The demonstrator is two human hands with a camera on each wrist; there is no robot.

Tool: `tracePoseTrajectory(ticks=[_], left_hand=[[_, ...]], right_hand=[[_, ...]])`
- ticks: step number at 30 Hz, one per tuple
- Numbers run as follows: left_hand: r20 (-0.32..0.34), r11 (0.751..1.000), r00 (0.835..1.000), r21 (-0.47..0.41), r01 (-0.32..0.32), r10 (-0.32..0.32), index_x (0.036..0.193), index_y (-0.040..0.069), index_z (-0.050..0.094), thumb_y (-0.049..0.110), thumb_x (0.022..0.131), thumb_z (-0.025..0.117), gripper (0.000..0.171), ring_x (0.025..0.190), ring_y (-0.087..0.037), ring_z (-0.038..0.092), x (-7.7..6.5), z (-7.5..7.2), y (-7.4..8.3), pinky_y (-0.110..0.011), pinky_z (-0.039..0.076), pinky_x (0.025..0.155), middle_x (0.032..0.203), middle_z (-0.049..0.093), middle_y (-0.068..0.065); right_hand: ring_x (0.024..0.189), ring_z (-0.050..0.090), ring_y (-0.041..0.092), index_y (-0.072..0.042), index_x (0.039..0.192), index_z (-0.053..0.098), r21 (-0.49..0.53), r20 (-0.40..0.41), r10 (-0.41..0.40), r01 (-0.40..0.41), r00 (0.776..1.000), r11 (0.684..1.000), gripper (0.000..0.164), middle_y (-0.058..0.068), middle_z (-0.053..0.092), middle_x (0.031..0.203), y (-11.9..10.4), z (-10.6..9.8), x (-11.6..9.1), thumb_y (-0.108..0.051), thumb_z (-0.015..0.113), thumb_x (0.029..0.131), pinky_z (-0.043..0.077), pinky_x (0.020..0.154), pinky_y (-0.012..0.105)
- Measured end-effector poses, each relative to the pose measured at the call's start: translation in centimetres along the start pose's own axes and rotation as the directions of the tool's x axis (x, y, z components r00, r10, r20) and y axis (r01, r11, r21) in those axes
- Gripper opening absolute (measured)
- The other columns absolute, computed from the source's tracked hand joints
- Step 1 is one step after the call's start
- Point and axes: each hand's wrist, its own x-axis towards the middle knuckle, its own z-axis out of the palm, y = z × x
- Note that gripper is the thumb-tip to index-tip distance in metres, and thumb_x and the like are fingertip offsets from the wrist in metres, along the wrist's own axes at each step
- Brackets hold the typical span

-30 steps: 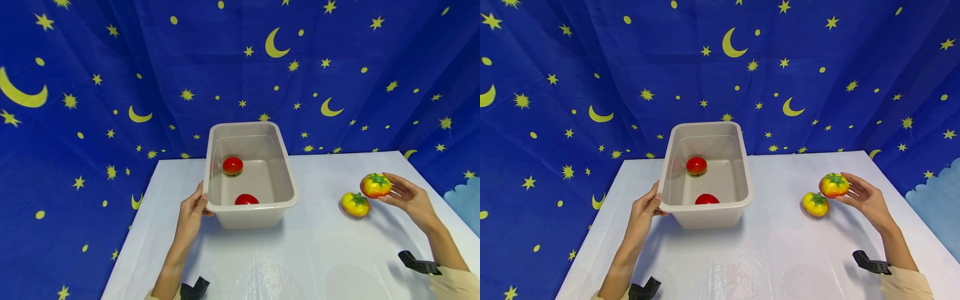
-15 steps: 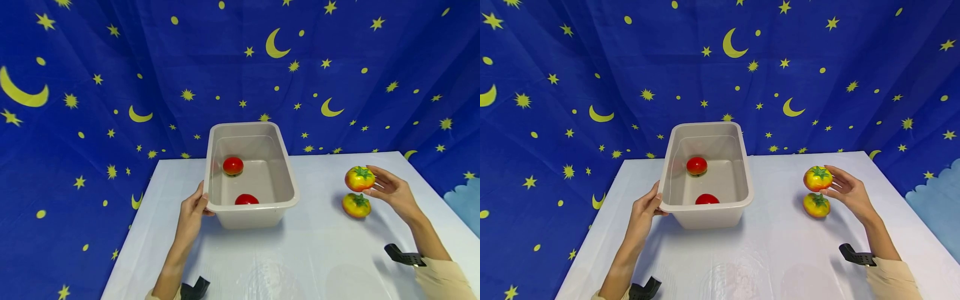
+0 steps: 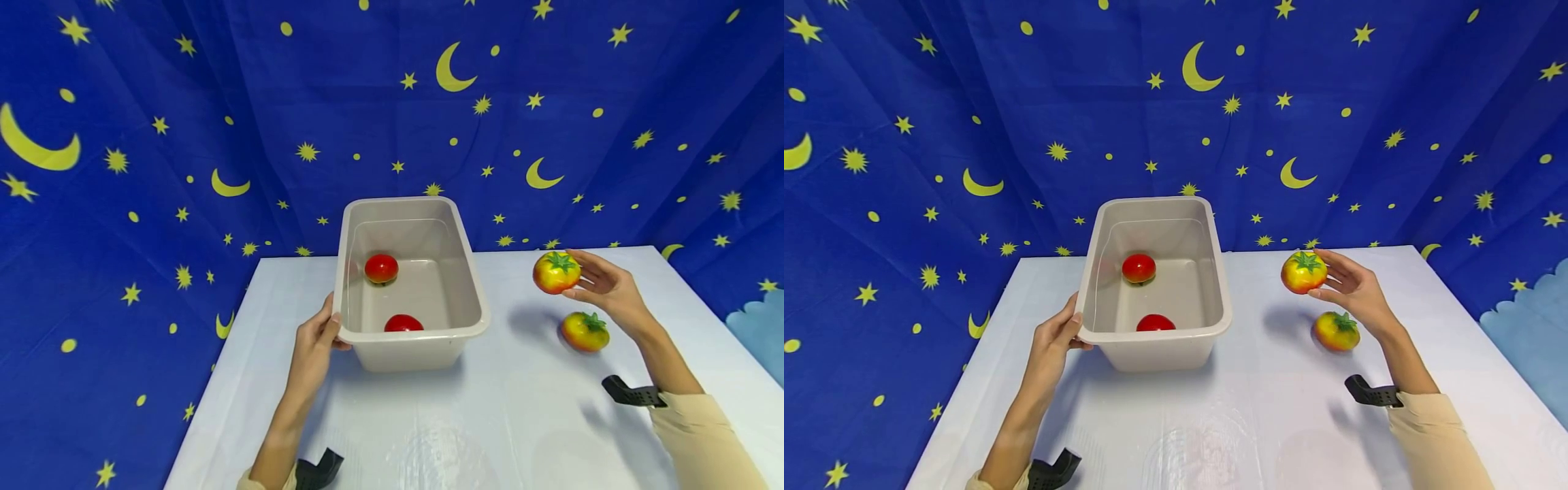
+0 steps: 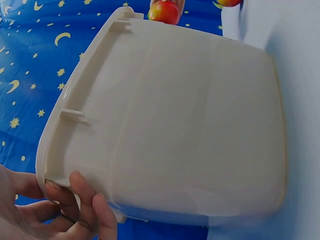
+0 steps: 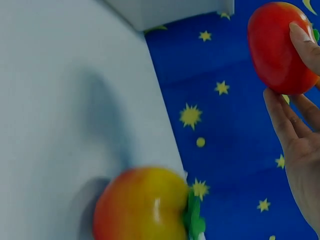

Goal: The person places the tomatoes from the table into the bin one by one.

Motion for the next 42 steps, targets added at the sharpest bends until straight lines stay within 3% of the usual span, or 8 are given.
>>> tracePoseTrajectory(ticks=[14, 27, 35, 42], left_hand=[[-0.022, 1.0, 1.0, 0.021, -0.004, 0.004, 0.149, 0.002, 0.035, 0.01, 0.104, 0.042, 0.046, 0.071, -0.007, 0.059, 0.0, 0.0, -0.1, -0.022, 0.054, 0.067, 0.12, 0.062, -0.029], [-0.004, 1.0, 1.0, 0.003, -0.011, 0.011, 0.149, 0.001, 0.035, 0.009, 0.104, 0.042, 0.046, 0.072, -0.008, 0.058, 0.0, -0.2, -0.3, -0.021, 0.054, 0.067, 0.139, 0.053, -0.023], [-0.007, 1.0, 1.0, 0.003, -0.012, 0.012, 0.149, 0.001, 0.035, 0.009, 0.104, 0.042, 0.046, 0.072, -0.008, 0.059, 0.0, -0.1, -0.3, -0.021, 0.054, 0.067, 0.138, 0.054, -0.024], [-0.011, 1.0, 1.0, -0.002, -0.006, 0.006, 0.149, 0.001, 0.035, 0.01, 0.104, 0.042, 0.046, 0.072, -0.007, 0.059, 0.0, -0.1, -0.3, -0.022, 0.054, 0.068, 0.134, 0.056, -0.025]], right_hand=[[0.116, 0.055, -0.003, -0.002, 0.144, 0.045, 0.092, 0.037, -0.042, 0.038, 0.998, 0.995, 0.065, -0.015, 0.054, 0.134, -1.8, 2.2, 2.5, 0.008, 0.069, 0.084, 0.048, 0.09, 0.01], [0.117, 0.055, -0.001, 0.0, 0.143, 0.045, 0.146, 0.075, -0.09, 0.078, 0.993, 0.986, 0.065, -0.013, 0.054, 0.135, -2.8, 3.9, 4.2, 0.008, 0.07, 0.084, 0.048, 0.091, 0.012], [0.118, 0.056, 0.002, -0.001, 0.143, 0.046, 0.198, 0.104, -0.14, 0.117, 0.985, 0.973, 0.065, -0.011, 0.055, 0.135, -3.2, 4.7, 5.0, 0.009, 0.069, 0.084, 0.048, 0.093, 0.013], [0.116, 0.057, 0.003, -0.001, 0.143, 0.046, 0.17, 0.118, -0.135, 0.114, 0.984, 0.979, 0.065, -0.009, 0.056, 0.134, -4.3, 5.9, 6.1, 0.007, 0.071, 0.083, 0.049, 0.093, 0.014]])
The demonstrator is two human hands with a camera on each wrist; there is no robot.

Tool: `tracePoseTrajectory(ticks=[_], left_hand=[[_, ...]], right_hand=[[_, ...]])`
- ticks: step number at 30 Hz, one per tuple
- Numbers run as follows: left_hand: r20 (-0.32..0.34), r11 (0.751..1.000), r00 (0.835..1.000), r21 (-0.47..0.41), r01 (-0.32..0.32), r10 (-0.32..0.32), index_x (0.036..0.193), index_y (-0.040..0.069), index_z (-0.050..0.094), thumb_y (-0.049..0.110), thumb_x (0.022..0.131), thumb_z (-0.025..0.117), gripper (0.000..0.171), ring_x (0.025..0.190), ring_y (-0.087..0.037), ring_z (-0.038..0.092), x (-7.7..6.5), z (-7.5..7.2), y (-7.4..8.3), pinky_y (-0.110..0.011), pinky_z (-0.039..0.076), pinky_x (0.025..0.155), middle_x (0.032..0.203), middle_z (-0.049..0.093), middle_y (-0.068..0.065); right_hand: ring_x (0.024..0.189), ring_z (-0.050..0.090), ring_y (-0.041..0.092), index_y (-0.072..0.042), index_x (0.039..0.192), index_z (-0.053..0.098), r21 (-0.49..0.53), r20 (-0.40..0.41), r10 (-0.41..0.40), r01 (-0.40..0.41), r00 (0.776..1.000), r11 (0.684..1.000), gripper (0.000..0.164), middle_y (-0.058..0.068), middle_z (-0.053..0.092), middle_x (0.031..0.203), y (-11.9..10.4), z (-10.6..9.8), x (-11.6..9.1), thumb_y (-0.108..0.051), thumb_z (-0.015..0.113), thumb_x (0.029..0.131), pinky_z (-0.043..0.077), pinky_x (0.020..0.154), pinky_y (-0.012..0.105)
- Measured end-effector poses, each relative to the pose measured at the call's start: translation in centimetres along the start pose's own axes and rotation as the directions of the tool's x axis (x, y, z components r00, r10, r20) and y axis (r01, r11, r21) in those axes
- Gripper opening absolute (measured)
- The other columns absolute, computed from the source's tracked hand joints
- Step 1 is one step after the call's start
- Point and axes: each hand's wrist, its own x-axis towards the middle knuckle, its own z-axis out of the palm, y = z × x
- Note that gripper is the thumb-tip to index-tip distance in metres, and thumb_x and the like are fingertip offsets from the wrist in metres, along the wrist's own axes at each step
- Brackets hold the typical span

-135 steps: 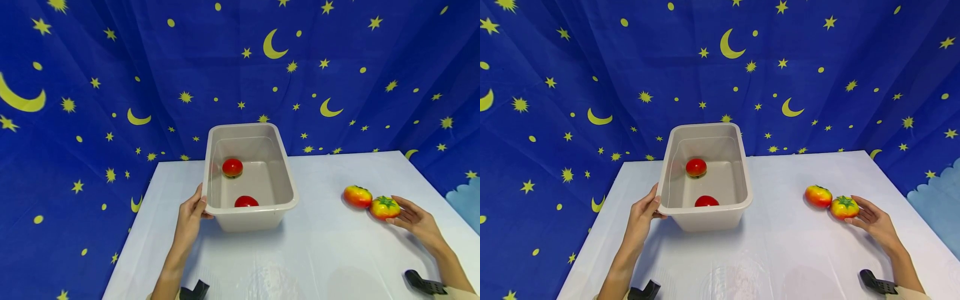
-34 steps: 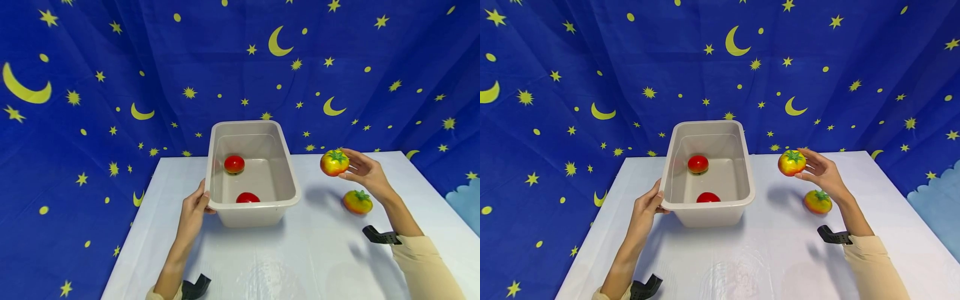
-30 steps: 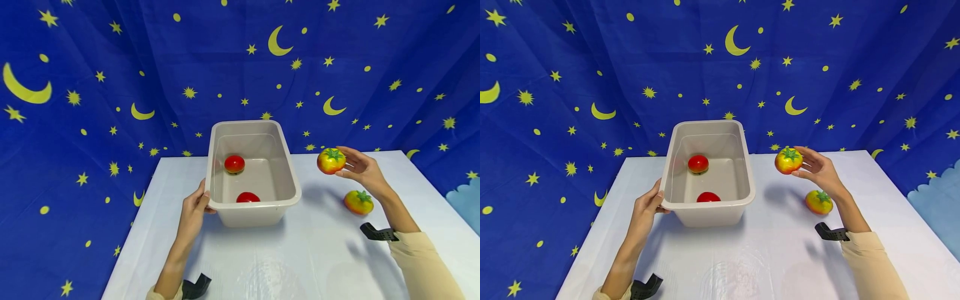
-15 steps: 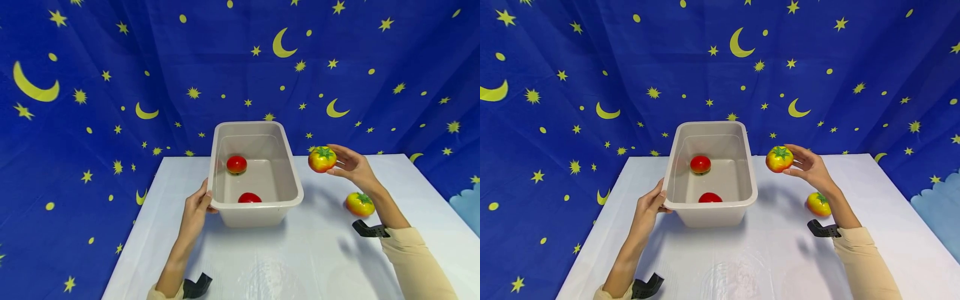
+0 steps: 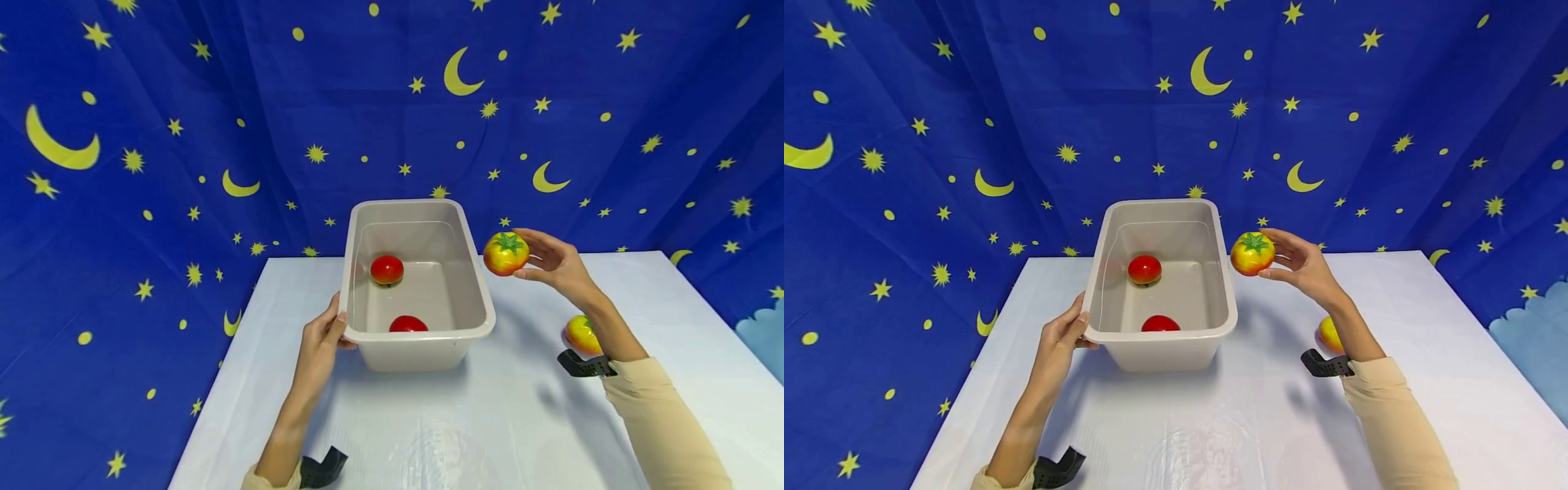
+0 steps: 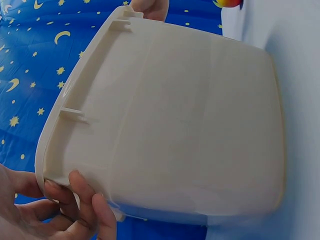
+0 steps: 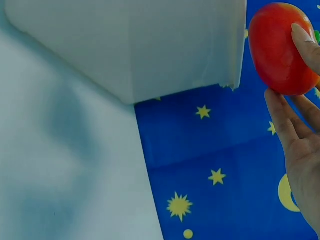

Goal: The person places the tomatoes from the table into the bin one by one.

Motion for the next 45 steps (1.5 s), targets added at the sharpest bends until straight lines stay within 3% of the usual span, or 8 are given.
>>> tracePoseTrajectory(ticks=[13, 20, 36, 45], left_hand=[[-0.006, 1.0, 1.0, 0.007, 0.001, -0.001, 0.149, 0.0, 0.035, 0.009, 0.104, 0.042, 0.046, 0.071, -0.006, 0.059, -0.1, 0.0, 0.0, -0.021, 0.054, 0.067, 0.131, 0.058, -0.027], [0.004, 1.0, 1.0, 0.004, -0.004, 0.004, 0.149, -0.001, 0.034, 0.008, 0.104, 0.041, 0.046, 0.072, -0.006, 0.059, 0.0, 0.1, 0.1, -0.02, 0.053, 0.066, 0.145, 0.047, -0.022], [0.008, 1.0, 1.0, 0.002, -0.018, 0.018, 0.148, -0.003, 0.034, 0.006, 0.104, 0.041, 0.046, 0.073, -0.005, 0.058, 0.1, 0.1, 0.2, -0.02, 0.053, 0.066, 0.142, 0.049, -0.025], [0.0, 1.0, 1.0, 0.007, -0.017, 0.017, 0.148, -0.001, 0.034, 0.007, 0.104, 0.041, 0.046, 0.072, -0.006, 0.059, 0.1, 0.1, 0.3, -0.021, 0.054, 0.066, 0.13, 0.058, -0.029]], right_hand=[[0.117, 0.059, 0.007, 0.001, 0.142, 0.045, 0.063, 0.076, -0.09, 0.085, 0.993, 0.994, 0.067, -0.003, 0.057, 0.136, -1.1, 2.2, 2.9, 0.009, 0.072, 0.082, 0.05, 0.094, 0.019], [0.116, 0.059, 0.007, 0.0, 0.142, 0.046, 0.033, 0.108, -0.051, 0.047, 0.993, 0.998, 0.067, 0.005, 0.055, 0.139, -1.1, 3.1, 3.8, 0.004, 0.074, 0.082, 0.051, 0.094, 0.02], [0.115, 0.059, 0.008, 0.0, 0.142, 0.046, 0.033, 0.132, -0.043, 0.039, 0.99, 0.999, 0.068, 0.008, 0.054, 0.14, -1.4, 4.4, 4.4, 0.002, 0.076, 0.081, 0.05, 0.096, 0.02], [0.117, 0.058, 0.008, 0.0, 0.143, 0.046, 0.036, 0.139, -0.036, 0.032, 0.99, 0.999, 0.069, 0.013, 0.052, 0.143, -1.7, 4.7, 4.6, -0.002, 0.077, 0.081, 0.049, 0.096, 0.02]])
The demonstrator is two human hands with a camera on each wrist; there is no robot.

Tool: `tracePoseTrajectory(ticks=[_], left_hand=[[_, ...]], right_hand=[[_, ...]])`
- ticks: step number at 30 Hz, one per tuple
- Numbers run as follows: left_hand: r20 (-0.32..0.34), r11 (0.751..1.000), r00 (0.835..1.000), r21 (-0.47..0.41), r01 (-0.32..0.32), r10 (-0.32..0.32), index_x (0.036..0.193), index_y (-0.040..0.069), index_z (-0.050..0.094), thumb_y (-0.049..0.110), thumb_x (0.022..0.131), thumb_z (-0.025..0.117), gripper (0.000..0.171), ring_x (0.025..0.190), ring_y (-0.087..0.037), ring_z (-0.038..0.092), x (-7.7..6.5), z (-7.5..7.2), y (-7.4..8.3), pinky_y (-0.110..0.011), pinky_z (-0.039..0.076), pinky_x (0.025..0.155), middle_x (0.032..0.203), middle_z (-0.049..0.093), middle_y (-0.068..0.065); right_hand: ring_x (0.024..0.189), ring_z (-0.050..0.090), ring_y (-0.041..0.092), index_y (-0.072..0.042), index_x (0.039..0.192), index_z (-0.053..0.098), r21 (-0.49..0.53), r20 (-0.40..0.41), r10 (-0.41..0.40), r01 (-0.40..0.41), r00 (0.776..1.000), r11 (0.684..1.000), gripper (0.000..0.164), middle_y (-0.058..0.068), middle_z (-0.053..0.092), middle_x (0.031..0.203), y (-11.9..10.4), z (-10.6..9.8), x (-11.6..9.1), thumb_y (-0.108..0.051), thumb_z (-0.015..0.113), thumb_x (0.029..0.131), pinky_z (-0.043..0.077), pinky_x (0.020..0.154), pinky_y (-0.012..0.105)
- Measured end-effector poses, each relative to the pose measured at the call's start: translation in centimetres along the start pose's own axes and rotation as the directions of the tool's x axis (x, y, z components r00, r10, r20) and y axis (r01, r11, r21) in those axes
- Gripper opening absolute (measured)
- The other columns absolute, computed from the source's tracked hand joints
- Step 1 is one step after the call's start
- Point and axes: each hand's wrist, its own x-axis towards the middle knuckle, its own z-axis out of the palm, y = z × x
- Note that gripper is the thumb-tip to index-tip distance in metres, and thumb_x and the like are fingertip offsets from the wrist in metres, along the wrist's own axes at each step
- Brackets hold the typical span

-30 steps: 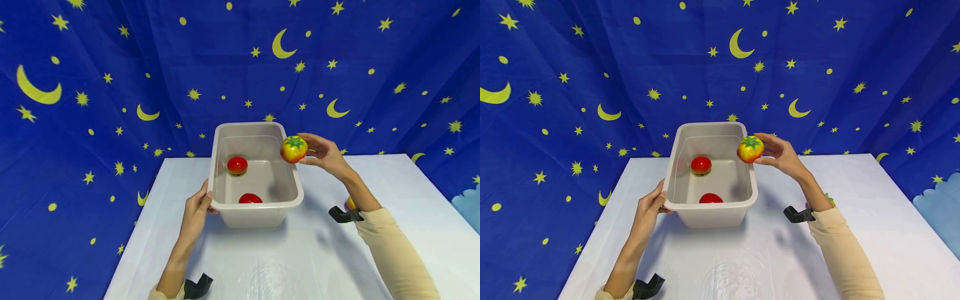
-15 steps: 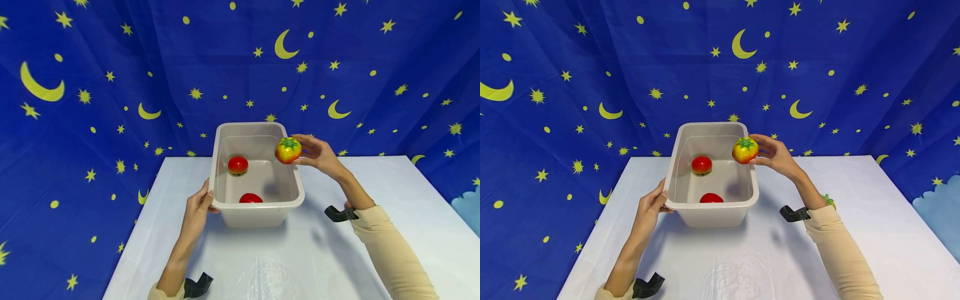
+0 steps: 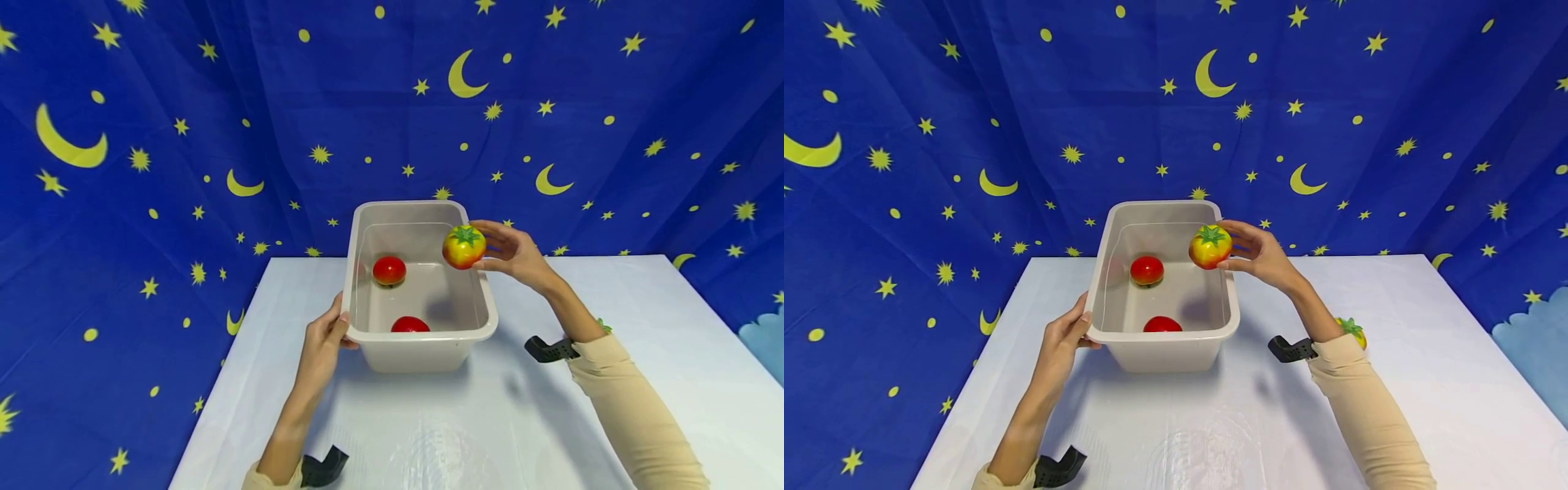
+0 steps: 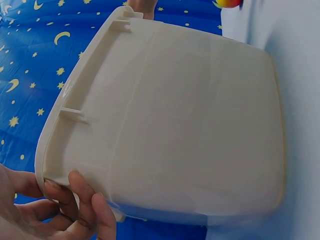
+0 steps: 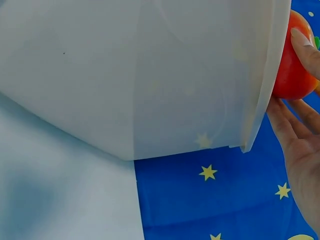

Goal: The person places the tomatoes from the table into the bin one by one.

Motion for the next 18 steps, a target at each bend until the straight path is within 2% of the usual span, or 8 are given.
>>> tracePoseTrajectory(ticks=[6, 18], left_hand=[[0.002, 1.0, 1.0, 0.009, 0.002, -0.002, 0.148, -0.001, 0.035, 0.008, 0.104, 0.042, 0.046, 0.072, -0.006, 0.059, 0.03, -0.04, -0.09, -0.021, 0.054, 0.066, 0.123, 0.061, -0.031], [0.006, 1.0, 1.0, -0.002, 0.024, -0.024, 0.149, -0.001, 0.034, 0.007, 0.104, 0.041, 0.046, 0.074, -0.006, 0.059, 0.04, -0.13, -0.15, -0.02, 0.054, 0.066, 0.146, 0.046, -0.021]], right_hand=[[0.118, 0.058, 0.01, 0.001, 0.143, 0.045, 0.004, 0.03, -0.018, 0.018, 0.999, 1.0, 0.067, 0.018, 0.048, 0.145, -0.12, 0.42, 0.46, 0.0, 0.075, 0.083, 0.048, 0.098, 0.02], [0.116, 0.057, 0.006, 0.003, 0.144, 0.043, -0.015, 0.016, -0.03, 0.03, 0.999, 0.999, 0.069, 0.024, 0.045, 0.145, -0.27, 1.01, 1.05, 0.003, 0.074, 0.082, 0.049, 0.096, 0.019]])
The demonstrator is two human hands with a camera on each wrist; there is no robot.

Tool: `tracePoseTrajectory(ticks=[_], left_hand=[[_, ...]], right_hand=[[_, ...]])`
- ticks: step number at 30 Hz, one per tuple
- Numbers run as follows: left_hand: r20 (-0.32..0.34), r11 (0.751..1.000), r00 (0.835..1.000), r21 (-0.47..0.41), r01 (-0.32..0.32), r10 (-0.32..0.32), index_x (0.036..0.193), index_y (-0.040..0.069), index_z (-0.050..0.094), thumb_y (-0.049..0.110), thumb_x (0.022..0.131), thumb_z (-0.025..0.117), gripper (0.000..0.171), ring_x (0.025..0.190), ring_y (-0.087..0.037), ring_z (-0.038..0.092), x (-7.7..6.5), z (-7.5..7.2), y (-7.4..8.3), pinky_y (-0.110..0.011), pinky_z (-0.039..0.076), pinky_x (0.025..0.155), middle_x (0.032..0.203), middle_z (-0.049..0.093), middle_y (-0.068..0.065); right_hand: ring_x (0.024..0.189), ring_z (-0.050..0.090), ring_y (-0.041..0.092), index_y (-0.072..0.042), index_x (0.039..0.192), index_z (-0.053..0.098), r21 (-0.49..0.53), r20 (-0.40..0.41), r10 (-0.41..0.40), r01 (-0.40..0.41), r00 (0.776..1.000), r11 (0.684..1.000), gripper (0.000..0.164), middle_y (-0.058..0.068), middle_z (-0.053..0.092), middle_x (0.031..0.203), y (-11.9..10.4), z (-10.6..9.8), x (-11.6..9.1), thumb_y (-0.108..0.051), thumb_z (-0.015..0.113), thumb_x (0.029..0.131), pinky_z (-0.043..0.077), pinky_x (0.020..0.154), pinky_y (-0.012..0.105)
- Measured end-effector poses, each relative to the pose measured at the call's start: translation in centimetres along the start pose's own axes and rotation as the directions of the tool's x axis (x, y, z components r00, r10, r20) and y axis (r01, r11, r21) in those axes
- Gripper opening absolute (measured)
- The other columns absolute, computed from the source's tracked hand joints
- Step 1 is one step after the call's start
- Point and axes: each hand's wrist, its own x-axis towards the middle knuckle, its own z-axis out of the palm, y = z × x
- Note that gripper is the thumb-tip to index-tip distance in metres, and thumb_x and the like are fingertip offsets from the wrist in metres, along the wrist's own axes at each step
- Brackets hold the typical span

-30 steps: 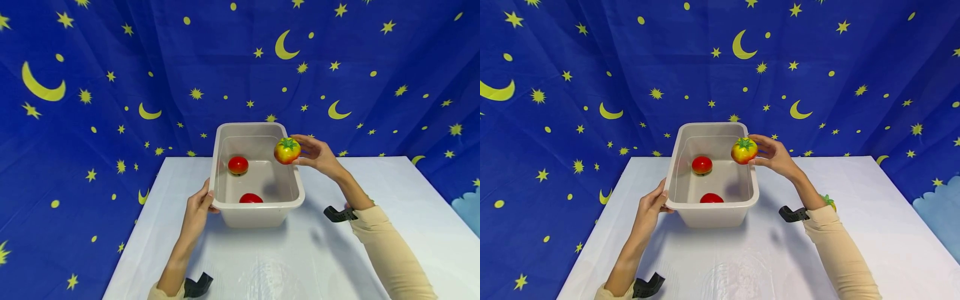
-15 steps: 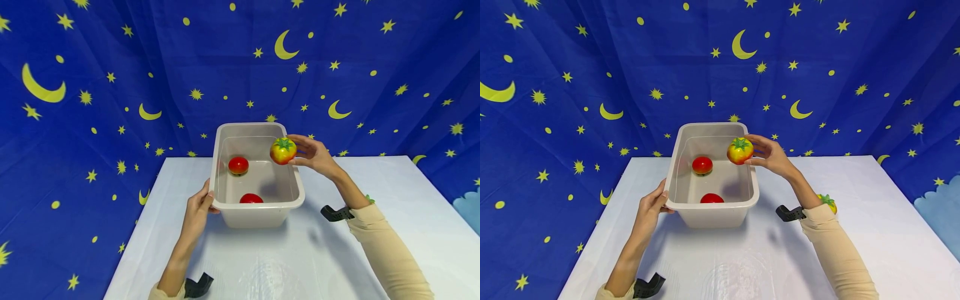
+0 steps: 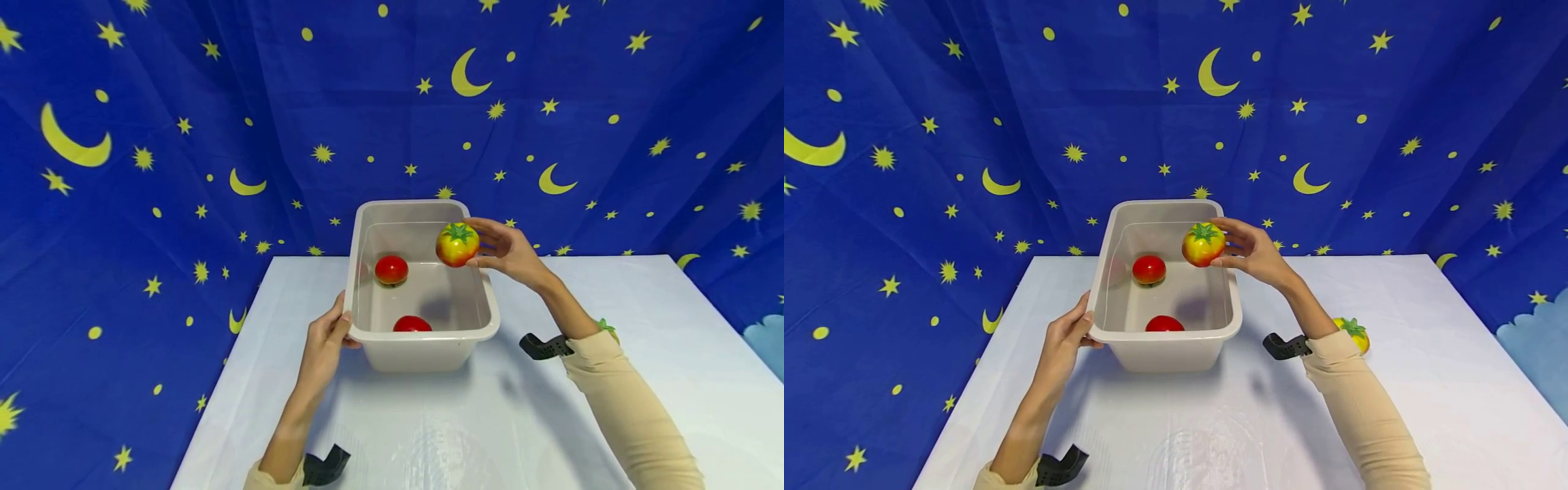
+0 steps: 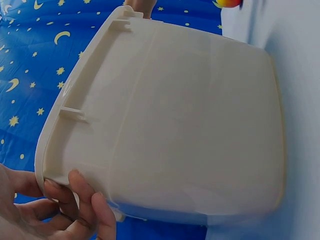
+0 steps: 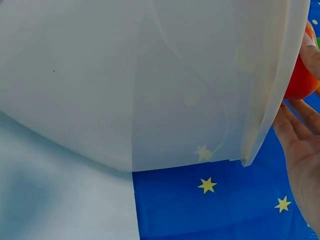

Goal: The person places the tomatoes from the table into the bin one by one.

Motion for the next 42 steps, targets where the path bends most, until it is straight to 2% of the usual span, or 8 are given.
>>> tracePoseTrajectory(ticks=[3, 12, 18, 26, 33, 37, 42], left_hand=[[-0.003, 1.0, 1.0, 0.0, -0.006, 0.006, 0.148, -0.001, 0.035, 0.008, 0.104, 0.042, 0.046, 0.074, -0.006, 0.059, 0.0, 0.0, 0.1, -0.02, 0.053, 0.066, 0.144, 0.048, -0.023], [0.003, 0.999, 0.999, -0.002, -0.033, 0.033, 0.147, -0.005, 0.035, 0.007, 0.104, 0.042, 0.045, 0.073, -0.005, 0.058, 0.0, 0.2, 0.0, -0.02, 0.054, 0.066, 0.152, 0.037, -0.02], [-0.007, 1.0, 1.0, -0.001, -0.012, 0.012, 0.148, -0.001, 0.035, 0.009, 0.104, 0.042, 0.046, 0.073, -0.007, 0.058, 0.0, 0.1, -0.1, -0.02, 0.053, 0.066, 0.143, 0.049, -0.023], [-0.002, 1.0, 1.0, 0.003, -0.019, 0.019, 0.148, -0.002, 0.035, 0.009, 0.104, 0.043, 0.046, 0.073, -0.005, 0.058, 0.0, 0.1, 0.0, -0.02, 0.053, 0.066, 0.135, 0.054, -0.029], [-0.002, 1.0, 1.0, -0.006, -0.029, 0.029, 0.147, -0.004, 0.035, 0.008, 0.104, 0.042, 0.045, 0.071, -0.006, 0.058, 0.1, 0.2, 0.2, -0.02, 0.053, 0.065, 0.148, 0.042, -0.022], [-0.004, 1.0, 1.0, -0.007, -0.009, 0.009, 0.148, -0.003, 0.035, 0.008, 0.104, 0.042, 0.045, 0.071, -0.006, 0.058, 0.0, 0.2, 0.3, -0.019, 0.054, 0.066, 0.148, 0.043, -0.021], [-0.009, 1.0, 1.0, -0.005, 0.013, -0.013, 0.149, 0.0, 0.035, 0.008, 0.104, 0.041, 0.046, 0.071, -0.008, 0.058, -0.1, 0.2, 0.2, -0.019, 0.054, 0.066, 0.145, 0.048, -0.021]], right_hand=[[0.117, 0.057, 0.006, 0.002, 0.144, 0.043, 0.007, -0.004, 0.0, 0.0, 1.0, 1.0, 0.069, 0.023, 0.045, 0.146, 0.1, 0.0, 0.1, 0.003, 0.074, 0.082, 0.049, 0.096, 0.019], [0.116, 0.059, 0.005, 0.001, 0.144, 0.044, -0.005, -0.003, 0.0, 0.0, 1.0, 1.0, 0.068, 0.024, 0.046, 0.145, 0.3, -0.2, -0.3, 0.002, 0.074, 0.083, 0.048, 0.096, 0.019], [0.115, 0.061, 0.008, 0.001, 0.143, 0.045, 0.007, -0.003, -0.028, 0.028, 1.0, 1.0, 0.066, 0.023, 0.049, 0.143, 0.5, -0.1, -0.2, 0.0, 0.074, 0.083, 0.049, 0.096, 0.021], [0.127, 0.056, 0.025, 0.011, 0.14, 0.042, 0.152, -0.004, -0.125, 0.124, 0.992, 0.981, 0.063, 0.032, 0.049, 0.138, 0.6, -0.8, -0.5, 0.009, 0.07, 0.083, 0.049, 0.099, 0.033], [0.13, 0.052, 0.031, 0.009, 0.14, 0.044, 0.221, -0.017, -0.132, 0.133, 0.991, 0.966, 0.062, 0.018, 0.056, 0.138, 0.3, -1.4, -1.0, 0.01, 0.069, 0.083, 0.052, 0.096, 0.032], [0.13, 0.052, 0.031, 0.009, 0.14, 0.044, 0.221, -0.013, -0.125, 0.124, 0.992, 0.967, 0.062, 0.011, 0.058, 0.137, 0.2, -1.5, -1.1, 0.009, 0.07, 0.083, 0.053, 0.095, 0.033], [0.13, 0.052, 0.032, 0.011, 0.139, 0.044, 0.202, -0.016, -0.12, 0.121, 0.993, 0.972, 0.062, 0.017, 0.056, 0.138, 0.3, -1.5, -1.2, 0.009, 0.07, 0.083, 0.053, 0.094, 0.03]])
